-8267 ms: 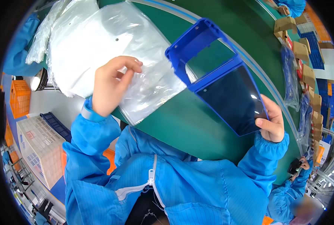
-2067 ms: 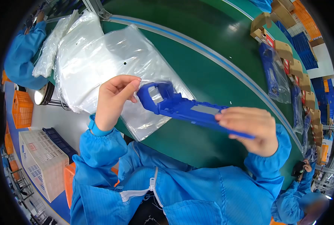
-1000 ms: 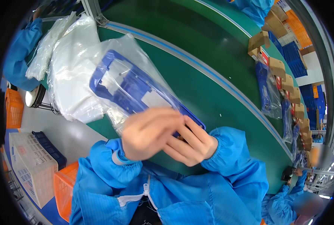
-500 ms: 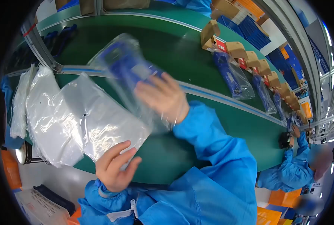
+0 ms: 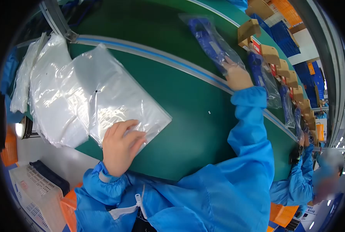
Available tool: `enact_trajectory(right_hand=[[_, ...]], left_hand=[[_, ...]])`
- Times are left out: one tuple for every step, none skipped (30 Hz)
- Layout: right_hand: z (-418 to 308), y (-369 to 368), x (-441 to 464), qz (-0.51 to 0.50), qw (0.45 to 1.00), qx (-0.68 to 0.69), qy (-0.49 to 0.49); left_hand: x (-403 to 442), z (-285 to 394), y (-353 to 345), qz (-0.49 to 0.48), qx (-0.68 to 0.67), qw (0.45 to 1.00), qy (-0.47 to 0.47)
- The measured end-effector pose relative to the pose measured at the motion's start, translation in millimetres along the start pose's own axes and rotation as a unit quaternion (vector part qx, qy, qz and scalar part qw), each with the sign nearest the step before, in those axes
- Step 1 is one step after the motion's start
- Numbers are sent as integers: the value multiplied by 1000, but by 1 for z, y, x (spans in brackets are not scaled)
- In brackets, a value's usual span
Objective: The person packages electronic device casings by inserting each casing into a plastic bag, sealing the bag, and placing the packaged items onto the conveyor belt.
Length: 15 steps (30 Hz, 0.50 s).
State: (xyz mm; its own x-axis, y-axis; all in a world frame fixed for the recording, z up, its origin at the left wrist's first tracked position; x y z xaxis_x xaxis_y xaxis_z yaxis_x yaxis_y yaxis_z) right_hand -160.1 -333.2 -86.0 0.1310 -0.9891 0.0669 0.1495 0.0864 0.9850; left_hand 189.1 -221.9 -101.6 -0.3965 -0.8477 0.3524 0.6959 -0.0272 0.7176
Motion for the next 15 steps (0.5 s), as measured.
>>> enact_trajectory(right_hand=[[-2, 8, -6, -57, 997, -9, -49], [-5, 15, -15, -115, 988, -19, -98], [-18, 27, -23, -110, 990, 4, -88], [-31, 38, -31, -106, 991, 27, -77], [-46, 49, -37, -100, 991, 50, -68], [-69, 60, -40, -79, 991, 108, -8], [-92, 71, -42, -55, 983, 165, 51], [-115, 75, -44, -104, 962, 236, 84], [-136, 76, -46, -153, 933, 304, 118], [-151, 75, -49, -156, 924, 318, 142], [-165, 74, -50, -158, 915, 332, 167], [-177, 73, -49, -140, 913, 338, 179], [-189, 71, -48, -121, 911, 345, 191], [-204, 65, -44, -126, 896, 374, 203], [-216, 58, -43, -164, 882, 395, 198]], left_hand=[[0, -3, 0, 4, -8, 1000, 0], [0, -7, 0, 3, -35, 999, 8], [2, -11, 2, 3, -61, 998, 16], [2, -12, 2, 1, -86, 996, 24], [2, -16, 3, -4, -108, 993, 36], [3, -19, 3, -8, -130, 990, 47], [4, -22, 5, -11, -151, 987, 57], [5, -24, 7, -21, -165, 983, 83], [6, -25, 9, -31, -178, 977, 110], [5, -26, 11, -40, -192, 971, 138], [5, -27, 13, -39, -209, 966, 148], [5, -29, 14, -36, -227, 960, 160], [4, -31, 16, -33, -244, 954, 170], [4, -33, 20, -27, -250, 955, 159], [5, -33, 22, -20, -255, 955, 147]])
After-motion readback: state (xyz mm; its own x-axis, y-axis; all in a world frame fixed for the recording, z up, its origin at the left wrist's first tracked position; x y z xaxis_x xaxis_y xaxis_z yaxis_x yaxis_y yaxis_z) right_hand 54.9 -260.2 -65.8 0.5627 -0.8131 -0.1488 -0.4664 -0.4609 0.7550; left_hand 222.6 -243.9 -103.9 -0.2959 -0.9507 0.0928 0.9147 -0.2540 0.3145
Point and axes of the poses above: each hand's wrist, its own x-axis towards the middle knuckle, its own y-axis out of the back of the hand, z = x × y, the point moved 6 cm from there along x, towards the middle knuckle, and after that the axes turned 1 degree about z, right-handed, at the moved point
